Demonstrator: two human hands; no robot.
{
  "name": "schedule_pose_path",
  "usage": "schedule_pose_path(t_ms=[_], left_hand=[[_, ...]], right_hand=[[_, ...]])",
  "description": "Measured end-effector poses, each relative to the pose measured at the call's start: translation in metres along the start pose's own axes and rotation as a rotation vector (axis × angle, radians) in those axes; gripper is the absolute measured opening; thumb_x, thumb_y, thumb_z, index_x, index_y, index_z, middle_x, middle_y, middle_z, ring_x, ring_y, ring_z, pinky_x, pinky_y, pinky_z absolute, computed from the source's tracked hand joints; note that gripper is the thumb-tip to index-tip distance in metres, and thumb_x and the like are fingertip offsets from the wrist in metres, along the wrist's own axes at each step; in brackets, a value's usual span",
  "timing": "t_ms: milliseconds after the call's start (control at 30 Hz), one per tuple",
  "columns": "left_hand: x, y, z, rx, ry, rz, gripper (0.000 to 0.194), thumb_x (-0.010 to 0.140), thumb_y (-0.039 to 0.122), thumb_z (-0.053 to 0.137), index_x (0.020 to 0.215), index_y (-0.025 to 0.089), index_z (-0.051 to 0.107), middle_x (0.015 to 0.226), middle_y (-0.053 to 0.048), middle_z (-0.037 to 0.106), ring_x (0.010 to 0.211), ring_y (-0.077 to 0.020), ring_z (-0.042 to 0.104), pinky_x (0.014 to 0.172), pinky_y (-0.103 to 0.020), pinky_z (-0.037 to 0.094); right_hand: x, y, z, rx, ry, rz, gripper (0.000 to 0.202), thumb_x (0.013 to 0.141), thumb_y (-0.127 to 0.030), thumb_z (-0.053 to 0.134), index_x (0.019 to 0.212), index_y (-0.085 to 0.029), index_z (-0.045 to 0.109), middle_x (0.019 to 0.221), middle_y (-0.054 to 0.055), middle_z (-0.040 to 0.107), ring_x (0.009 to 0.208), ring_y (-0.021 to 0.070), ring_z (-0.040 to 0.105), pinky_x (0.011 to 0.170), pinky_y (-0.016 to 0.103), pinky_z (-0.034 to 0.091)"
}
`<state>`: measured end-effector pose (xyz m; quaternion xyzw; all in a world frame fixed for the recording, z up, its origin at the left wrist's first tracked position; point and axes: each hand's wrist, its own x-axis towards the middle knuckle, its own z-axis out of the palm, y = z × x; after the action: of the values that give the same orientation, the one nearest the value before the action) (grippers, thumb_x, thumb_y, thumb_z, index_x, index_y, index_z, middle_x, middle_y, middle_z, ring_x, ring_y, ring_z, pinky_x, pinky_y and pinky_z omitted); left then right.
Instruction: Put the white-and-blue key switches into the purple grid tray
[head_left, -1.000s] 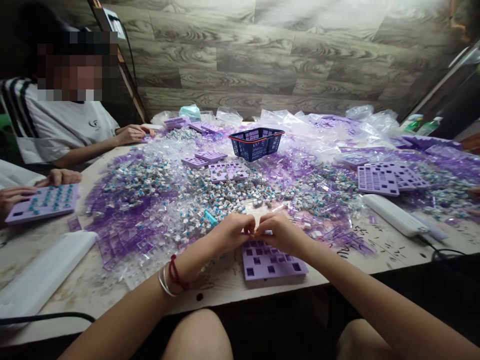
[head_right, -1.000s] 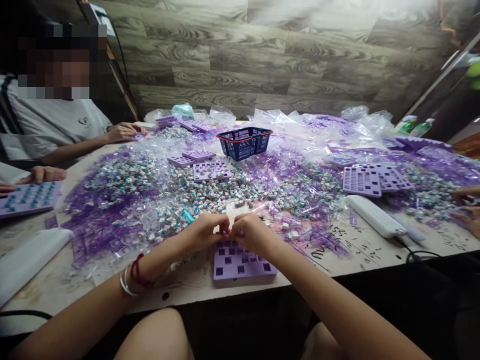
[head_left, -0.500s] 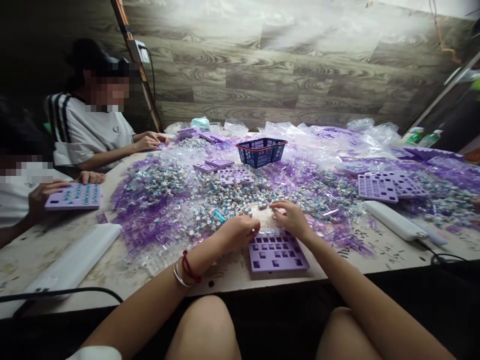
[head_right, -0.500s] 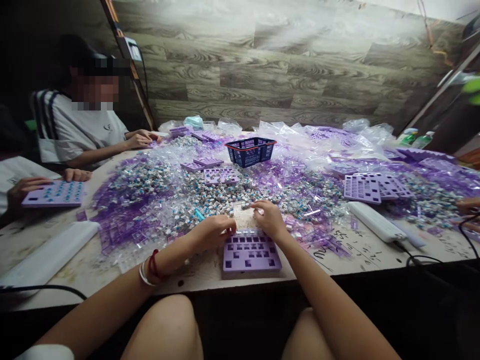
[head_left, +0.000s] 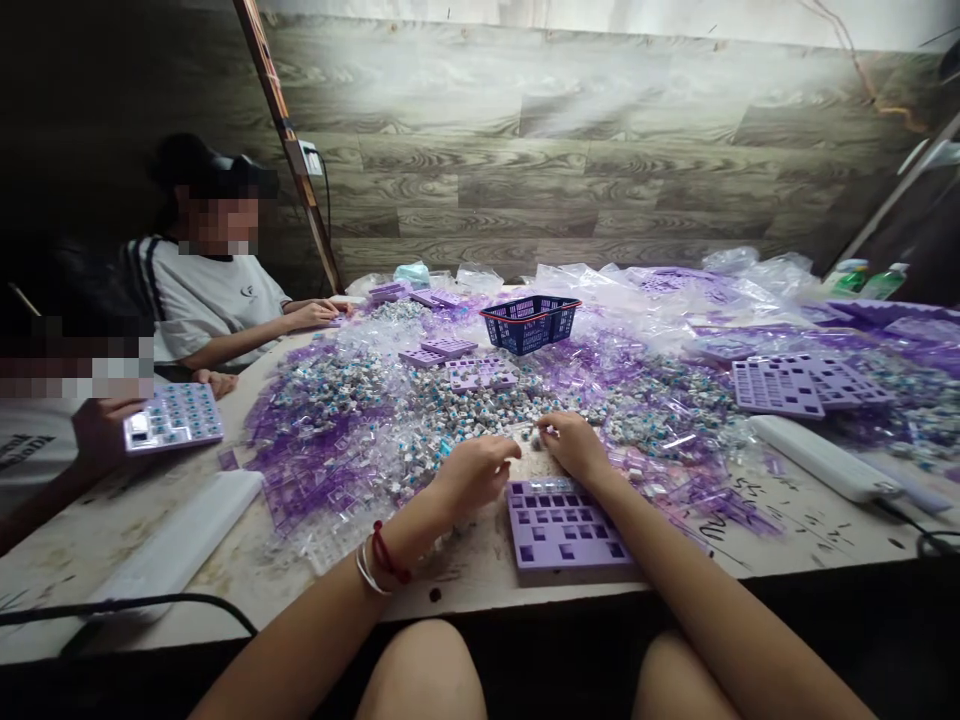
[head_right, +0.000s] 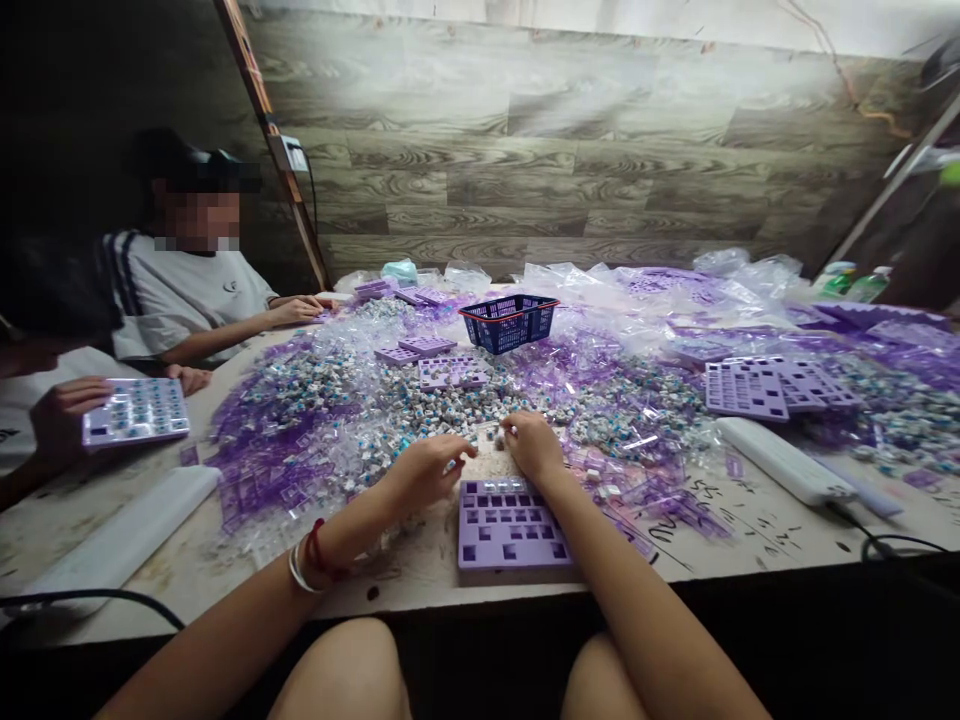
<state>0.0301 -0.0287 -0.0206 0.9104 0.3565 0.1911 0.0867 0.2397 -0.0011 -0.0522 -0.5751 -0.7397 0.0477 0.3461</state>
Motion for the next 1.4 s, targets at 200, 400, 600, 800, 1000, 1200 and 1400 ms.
schedule_pose_path(t_ms=[200,400,600,800,1000,1200,1400], left_hand=[[0.0,-0.024,-0.019,0.378,0.088,-0.357,0.023,0.086,0.006,0.04,0.097,0.012,0.06,0.1,-0.011,0.058,0.094,-0.0237,0.055,0.079,-0.032,0.044],[0.001,-0.052,-0.019,0.422,-0.001,-0.388,0.024,0.089,0.012,0.041,0.095,0.009,0.064,0.097,-0.014,0.06,0.098,-0.0256,0.053,0.09,-0.034,0.043],[0.003,-0.049,-0.016,0.423,-0.055,-0.362,0.026,0.087,0.007,0.04,0.084,0.009,0.066,0.091,-0.014,0.063,0.098,-0.0255,0.055,0.091,-0.031,0.043],[0.003,-0.048,-0.018,0.437,-0.039,-0.463,0.027,0.086,0.009,0.04,0.086,0.007,0.067,0.089,-0.016,0.063,0.087,-0.0249,0.06,0.082,-0.032,0.048],[0.007,-0.053,-0.018,0.411,-0.05,-0.459,0.029,0.086,0.005,0.037,0.088,0.005,0.067,0.092,-0.016,0.063,0.095,-0.0259,0.059,0.089,-0.033,0.046],[0.007,-0.054,-0.02,0.372,-0.057,-0.436,0.026,0.087,0.008,0.041,0.086,0.006,0.067,0.093,-0.015,0.064,0.095,-0.0261,0.06,0.091,-0.034,0.046],[0.005,-0.054,-0.019,0.313,-0.025,-0.431,0.026,0.084,0.006,0.045,0.091,0.009,0.07,0.098,-0.014,0.065,0.097,-0.0266,0.061,0.092,-0.035,0.045]], right_hand=[[-0.002,-0.007,-0.019,0.123,0.019,0.042,0.011,0.074,-0.013,0.064,0.082,-0.018,0.07,0.079,0.004,0.071,0.075,0.0186,0.065,0.075,0.034,0.052],[-0.022,-0.033,-0.055,0.462,-0.187,0.098,0.017,0.073,-0.025,0.069,0.087,-0.015,0.071,0.076,0.005,0.071,0.066,0.0163,0.067,0.057,0.024,0.053],[-0.05,-0.046,-0.087,0.5,-0.296,0.038,0.017,0.075,-0.018,0.061,0.088,-0.016,0.072,0.088,0.007,0.069,0.073,0.0161,0.067,0.062,0.025,0.055],[-0.059,-0.027,-0.09,0.052,-0.437,-0.073,0.026,0.067,0.001,0.057,0.075,-0.017,0.073,0.073,0.005,0.07,0.064,0.0162,0.064,0.06,0.025,0.05],[-0.058,-0.009,-0.09,-0.071,-0.482,0.009,0.025,0.066,0.0,0.058,0.078,-0.016,0.074,0.075,0.005,0.072,0.067,0.018,0.065,0.061,0.024,0.049],[-0.061,-0.004,-0.092,0.058,-0.445,0.029,0.02,0.07,-0.003,0.059,0.076,-0.016,0.073,0.075,0.005,0.073,0.067,0.0163,0.066,0.063,0.023,0.05],[-0.063,0.009,-0.086,0.09,-0.406,-0.06,0.021,0.071,-0.005,0.061,0.077,-0.018,0.076,0.077,0.005,0.074,0.07,0.0173,0.068,0.065,0.024,0.051]])
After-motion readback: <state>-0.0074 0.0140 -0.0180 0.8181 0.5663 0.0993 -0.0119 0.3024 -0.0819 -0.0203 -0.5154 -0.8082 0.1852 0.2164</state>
